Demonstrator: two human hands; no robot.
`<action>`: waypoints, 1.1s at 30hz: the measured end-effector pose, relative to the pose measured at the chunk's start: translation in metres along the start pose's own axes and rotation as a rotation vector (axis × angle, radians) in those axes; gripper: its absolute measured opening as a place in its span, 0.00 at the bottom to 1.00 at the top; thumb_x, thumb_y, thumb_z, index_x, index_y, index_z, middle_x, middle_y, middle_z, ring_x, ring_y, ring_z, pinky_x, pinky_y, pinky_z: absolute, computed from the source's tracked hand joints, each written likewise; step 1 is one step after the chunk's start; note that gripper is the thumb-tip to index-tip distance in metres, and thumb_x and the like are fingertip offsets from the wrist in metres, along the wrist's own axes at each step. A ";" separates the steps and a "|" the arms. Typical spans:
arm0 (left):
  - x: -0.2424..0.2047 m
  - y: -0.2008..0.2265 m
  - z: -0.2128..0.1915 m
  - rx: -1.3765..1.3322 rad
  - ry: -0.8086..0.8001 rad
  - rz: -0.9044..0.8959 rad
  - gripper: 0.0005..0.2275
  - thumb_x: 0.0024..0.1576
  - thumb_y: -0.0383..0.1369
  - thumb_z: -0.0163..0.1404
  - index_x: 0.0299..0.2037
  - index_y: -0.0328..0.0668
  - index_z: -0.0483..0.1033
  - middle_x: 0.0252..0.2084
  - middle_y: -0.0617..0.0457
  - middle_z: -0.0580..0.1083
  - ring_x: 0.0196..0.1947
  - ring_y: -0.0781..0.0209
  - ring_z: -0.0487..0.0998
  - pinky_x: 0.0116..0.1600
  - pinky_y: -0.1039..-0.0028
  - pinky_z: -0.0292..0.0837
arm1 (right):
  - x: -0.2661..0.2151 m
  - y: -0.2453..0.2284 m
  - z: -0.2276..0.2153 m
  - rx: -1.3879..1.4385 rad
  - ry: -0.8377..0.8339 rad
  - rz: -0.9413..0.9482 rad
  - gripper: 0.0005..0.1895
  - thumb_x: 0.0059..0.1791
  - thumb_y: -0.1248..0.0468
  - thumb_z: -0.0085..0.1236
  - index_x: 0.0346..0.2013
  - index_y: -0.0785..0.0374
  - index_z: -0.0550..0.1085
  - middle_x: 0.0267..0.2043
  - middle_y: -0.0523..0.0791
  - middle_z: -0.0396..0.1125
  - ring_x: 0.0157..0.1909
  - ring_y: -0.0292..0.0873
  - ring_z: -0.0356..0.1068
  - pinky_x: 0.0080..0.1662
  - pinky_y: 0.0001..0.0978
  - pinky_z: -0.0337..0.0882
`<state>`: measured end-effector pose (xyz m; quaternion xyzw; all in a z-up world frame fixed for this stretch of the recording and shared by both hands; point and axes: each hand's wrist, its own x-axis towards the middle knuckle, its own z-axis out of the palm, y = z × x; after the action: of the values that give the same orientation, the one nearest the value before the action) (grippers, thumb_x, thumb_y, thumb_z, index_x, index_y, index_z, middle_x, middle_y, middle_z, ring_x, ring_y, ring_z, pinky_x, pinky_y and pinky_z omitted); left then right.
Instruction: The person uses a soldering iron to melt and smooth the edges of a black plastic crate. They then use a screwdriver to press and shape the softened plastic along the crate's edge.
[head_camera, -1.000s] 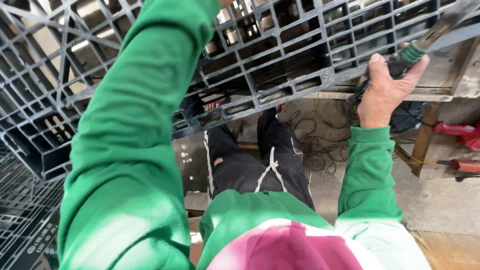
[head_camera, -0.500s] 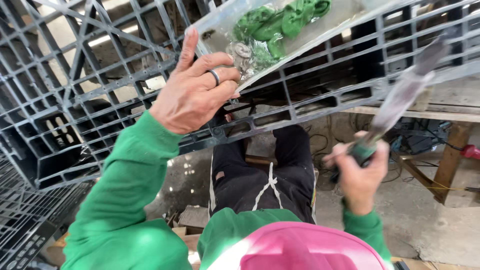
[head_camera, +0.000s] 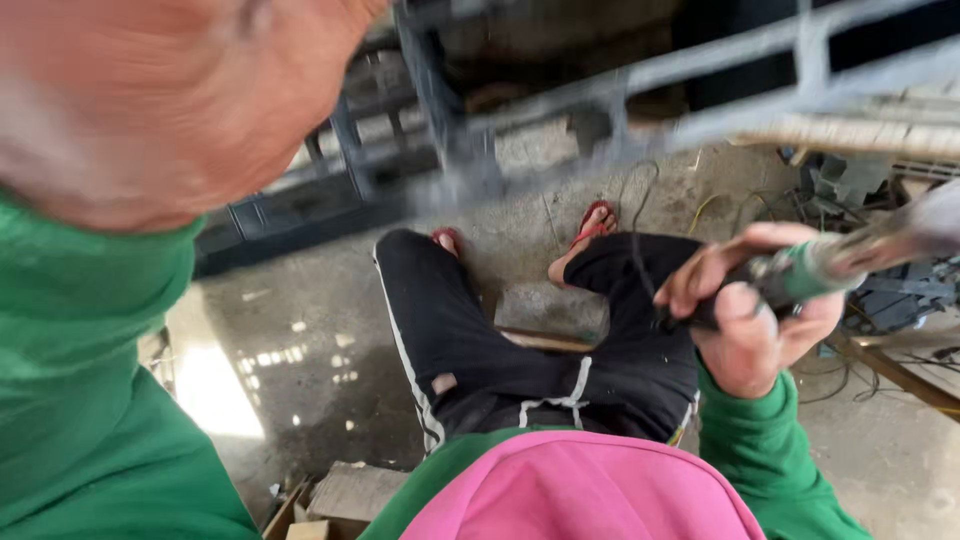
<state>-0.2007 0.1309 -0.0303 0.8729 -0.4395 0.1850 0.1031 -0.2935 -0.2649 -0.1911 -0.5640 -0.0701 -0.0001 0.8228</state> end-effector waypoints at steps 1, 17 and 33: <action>-0.009 0.020 0.001 0.005 0.016 -0.027 0.12 0.63 0.28 0.59 0.56 0.36 0.76 0.49 0.47 0.75 0.46 0.56 0.76 0.50 0.68 0.68 | -0.013 0.001 -0.004 0.034 0.017 -0.007 0.24 0.55 0.64 0.62 0.63 0.66 0.63 0.34 0.52 0.65 0.30 0.46 0.68 0.37 0.43 0.74; -0.043 0.191 0.277 -1.818 0.988 -1.058 0.22 0.59 0.36 0.59 0.62 0.41 0.71 0.54 0.51 0.78 0.45 0.62 0.77 0.55 0.65 0.74 | -0.178 0.073 -0.035 0.238 -0.069 0.281 0.37 0.49 0.52 0.69 0.66 0.59 0.61 0.42 0.52 0.67 0.27 0.42 0.67 0.28 0.30 0.69; -0.009 0.173 0.332 -2.150 1.268 -0.448 0.32 0.67 0.64 0.39 0.66 0.44 0.67 0.69 0.52 0.67 0.62 0.58 0.70 0.68 0.58 0.66 | -0.217 0.080 -0.033 0.198 0.033 0.288 0.31 0.50 0.56 0.67 0.62 0.60 0.63 0.29 0.48 0.64 0.20 0.39 0.63 0.21 0.29 0.63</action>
<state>-0.2681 -0.0786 -0.3335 0.1625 -0.0843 0.0988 0.9781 -0.4983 -0.2838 -0.3026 -0.4841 0.0253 0.1156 0.8670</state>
